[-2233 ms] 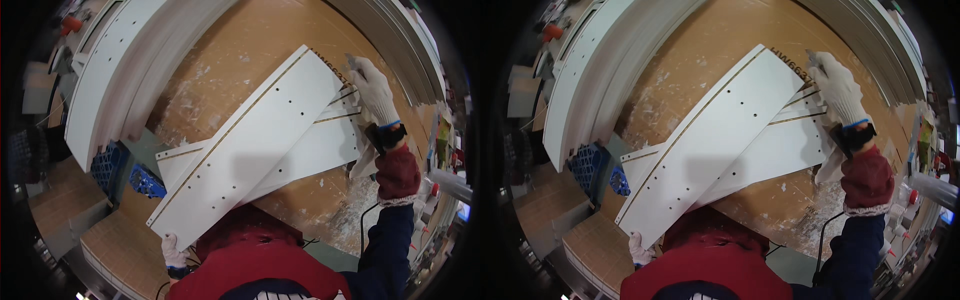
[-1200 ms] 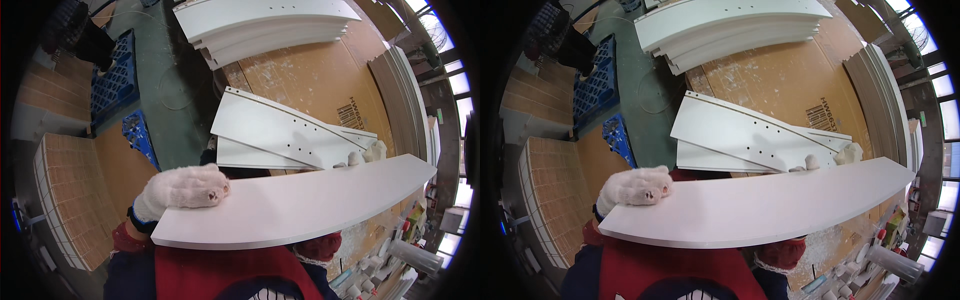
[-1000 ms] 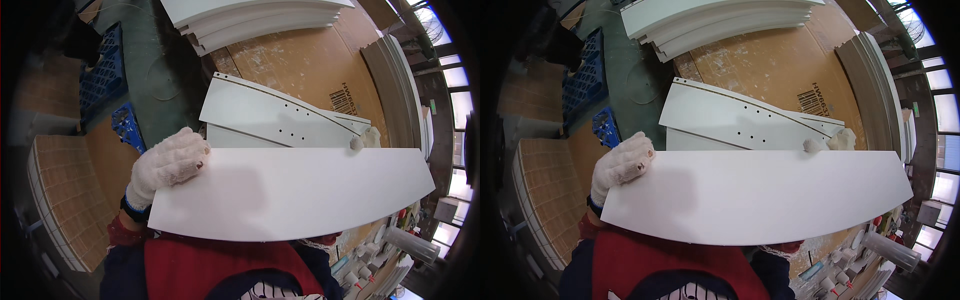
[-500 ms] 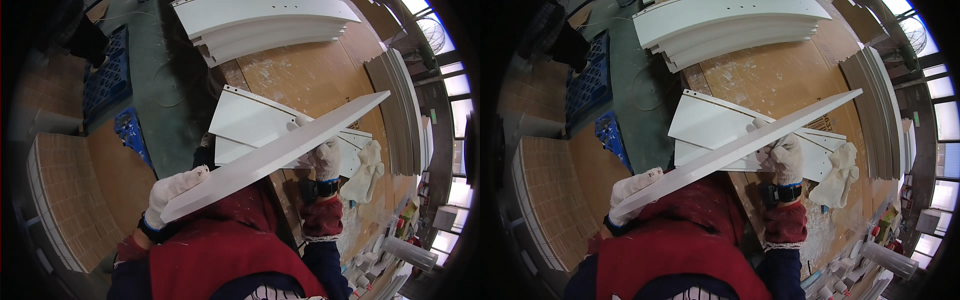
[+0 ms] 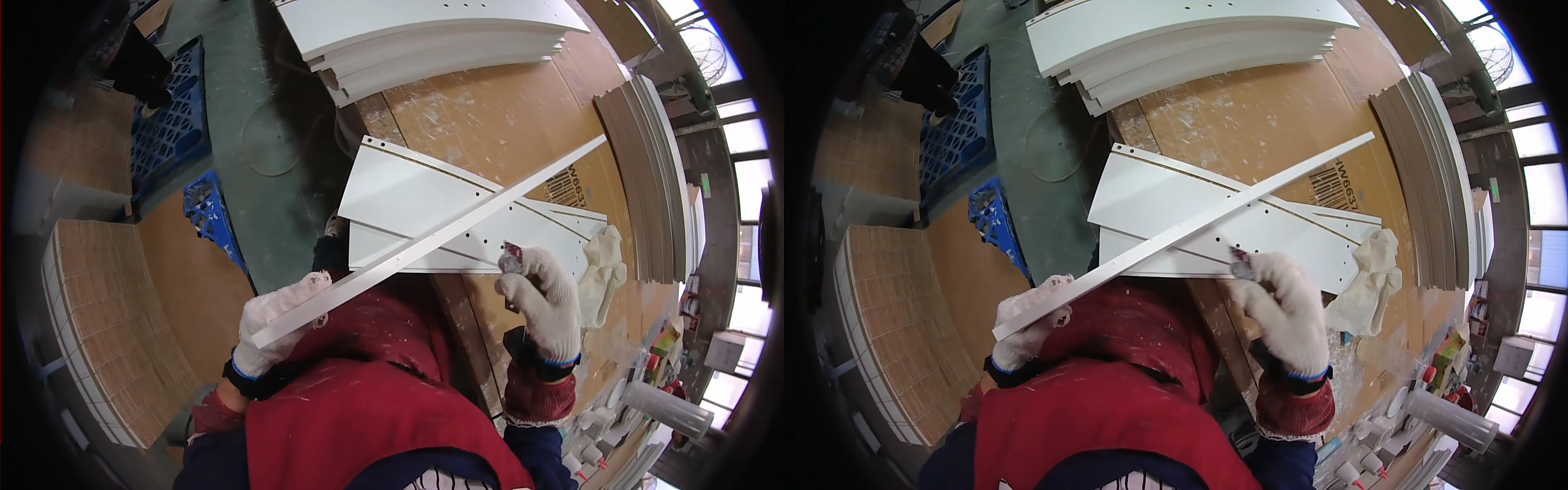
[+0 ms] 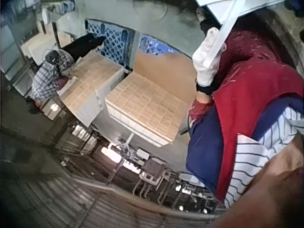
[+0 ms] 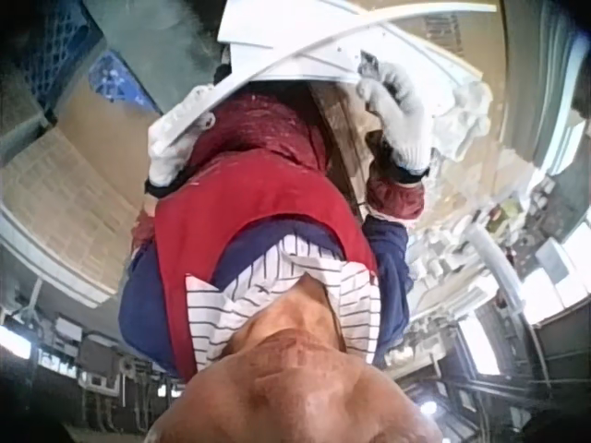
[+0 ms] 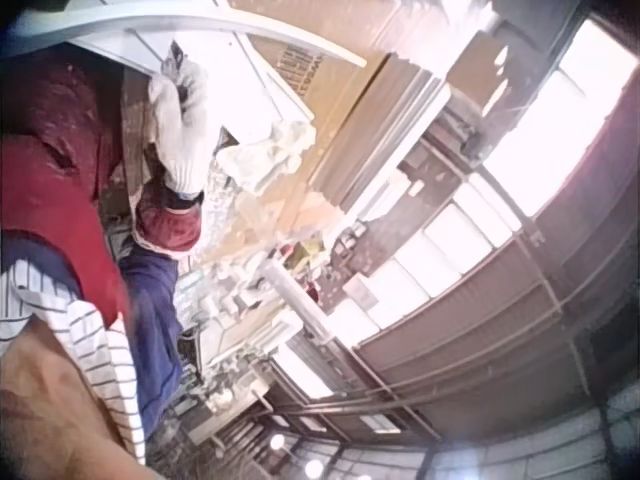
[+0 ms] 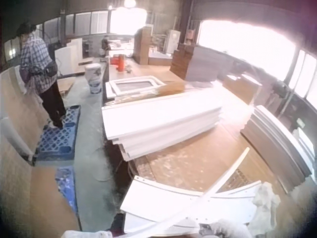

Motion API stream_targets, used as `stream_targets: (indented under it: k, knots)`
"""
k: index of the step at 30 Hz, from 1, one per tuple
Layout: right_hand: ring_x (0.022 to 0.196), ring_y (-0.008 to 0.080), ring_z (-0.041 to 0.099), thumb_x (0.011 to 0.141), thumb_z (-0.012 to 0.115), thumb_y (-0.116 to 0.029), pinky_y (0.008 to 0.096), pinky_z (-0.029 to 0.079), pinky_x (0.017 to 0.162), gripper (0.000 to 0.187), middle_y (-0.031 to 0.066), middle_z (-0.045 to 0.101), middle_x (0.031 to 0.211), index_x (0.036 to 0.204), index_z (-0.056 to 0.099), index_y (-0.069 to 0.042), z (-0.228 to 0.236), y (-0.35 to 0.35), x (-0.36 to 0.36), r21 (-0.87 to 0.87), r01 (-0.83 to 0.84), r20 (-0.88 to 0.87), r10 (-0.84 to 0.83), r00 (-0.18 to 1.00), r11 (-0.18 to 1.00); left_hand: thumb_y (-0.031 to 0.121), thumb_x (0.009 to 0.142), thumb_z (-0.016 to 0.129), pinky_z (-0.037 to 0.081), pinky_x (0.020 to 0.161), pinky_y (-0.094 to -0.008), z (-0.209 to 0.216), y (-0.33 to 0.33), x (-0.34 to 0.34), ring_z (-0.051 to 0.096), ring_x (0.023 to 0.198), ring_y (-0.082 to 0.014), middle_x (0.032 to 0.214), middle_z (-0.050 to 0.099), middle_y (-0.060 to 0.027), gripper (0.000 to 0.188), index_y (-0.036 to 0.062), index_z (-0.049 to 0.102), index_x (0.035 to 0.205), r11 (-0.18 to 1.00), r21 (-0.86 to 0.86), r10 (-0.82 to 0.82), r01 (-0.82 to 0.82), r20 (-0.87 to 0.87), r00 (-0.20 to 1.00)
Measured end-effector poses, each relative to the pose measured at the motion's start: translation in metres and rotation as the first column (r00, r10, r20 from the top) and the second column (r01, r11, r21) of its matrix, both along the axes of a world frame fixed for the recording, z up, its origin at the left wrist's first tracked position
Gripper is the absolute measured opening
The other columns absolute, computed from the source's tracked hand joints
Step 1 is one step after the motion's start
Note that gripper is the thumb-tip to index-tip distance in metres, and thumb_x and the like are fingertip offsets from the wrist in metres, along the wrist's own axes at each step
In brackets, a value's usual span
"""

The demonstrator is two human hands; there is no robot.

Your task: The person cleans white rectangular panels on a workbench using a cloth and a small blue abrasive tool. They wipe the surfaces and edges of the panels, flip them over to treat both sides, and stack the cleaned panels on top of others.

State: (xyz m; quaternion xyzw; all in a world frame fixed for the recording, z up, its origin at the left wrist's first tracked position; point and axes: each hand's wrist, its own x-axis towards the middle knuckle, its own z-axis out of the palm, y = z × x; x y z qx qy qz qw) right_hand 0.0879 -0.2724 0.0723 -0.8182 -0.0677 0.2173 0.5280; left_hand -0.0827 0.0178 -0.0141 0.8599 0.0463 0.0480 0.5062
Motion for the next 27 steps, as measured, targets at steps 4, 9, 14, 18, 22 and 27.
stream_targets:
  k: [4,9,14,18,22,27]
  knots:
    - [0.061,0.0220,0.063,0.080,0.068,-0.023,0.0336,0.051,0.054,0.024,0.0041,0.062,0.075,0.102,0.062,-0.013,0.039,0.076,-0.023,-0.412,-0.416,0.532,0.585,0.613,0.811,0.009,0.083,0.065,0.054,0.064,-0.0283,-0.002,0.002,0.002,0.068,0.077,-0.0195,0.094,0.070,-0.0076,0.033,0.0056,0.065,0.117,0.992,0.128,-0.020,0.007,0.098,0.995]
    - [0.056,0.0125,0.060,0.080,0.062,-0.021,0.0286,0.047,0.050,0.021,-0.0023,0.056,0.066,0.099,0.061,-0.013,0.033,0.123,-0.041,-0.659,-0.384,0.561,0.763,0.321,0.647,0.011,0.084,0.066,0.055,0.069,-0.0303,-0.001,0.000,0.001,0.068,0.082,-0.0236,0.101,0.070,-0.0071,0.034,0.0072,0.064,0.118,0.970,0.244,-0.040,0.004,0.144,0.989]
    - [0.054,0.0207,0.064,0.077,0.060,-0.015,0.0306,0.048,0.041,0.010,0.0060,0.058,0.067,0.082,0.056,-0.007,0.037,0.112,-0.020,-0.664,-0.396,0.470,0.766,0.438,0.634,0.011,0.085,0.065,0.054,0.063,-0.0293,0.001,0.000,0.007,0.068,0.076,-0.0216,0.095,0.069,-0.0071,0.029,0.0059,0.064,0.113,0.976,0.219,-0.035,-0.001,0.158,0.987]
    - [0.069,0.0250,0.067,0.083,0.060,-0.015,0.0347,0.054,0.061,0.013,0.0090,0.059,0.070,0.094,0.061,-0.008,0.033,0.079,0.030,-0.568,-0.348,0.501,0.648,0.573,0.746,0.011,0.089,0.060,0.051,0.053,-0.0257,-0.001,-0.005,0.004,0.066,0.061,-0.0161,0.078,0.068,-0.0073,0.020,0.0025,0.065,0.106,0.967,0.250,0.019,-0.048,0.115,0.993]
    - [0.078,0.0268,0.066,0.086,0.062,-0.016,0.0355,0.051,0.069,0.021,0.0117,0.066,0.082,0.105,0.065,-0.007,0.025,0.037,0.078,-0.475,-0.173,0.549,0.445,0.707,0.863,0.011,0.084,0.064,0.055,0.070,-0.0324,0.000,0.003,-0.002,0.069,0.083,-0.0274,0.099,0.071,-0.0116,0.032,0.0039,0.064,0.116,0.995,0.097,0.007,-0.002,-0.051,0.999]
    - [0.077,0.0279,0.067,0.089,0.061,-0.023,0.0349,0.050,0.069,0.024,0.0142,0.067,0.081,0.105,0.065,-0.006,0.014,-0.017,0.154,-0.616,0.104,0.476,0.264,0.839,0.781,0.009,0.085,0.063,0.054,0.066,-0.0308,-0.002,0.007,0.002,0.068,0.078,-0.0249,0.095,0.070,-0.0112,0.031,0.0028,0.064,0.115,0.992,0.125,0.011,-0.012,0.009,1.000]
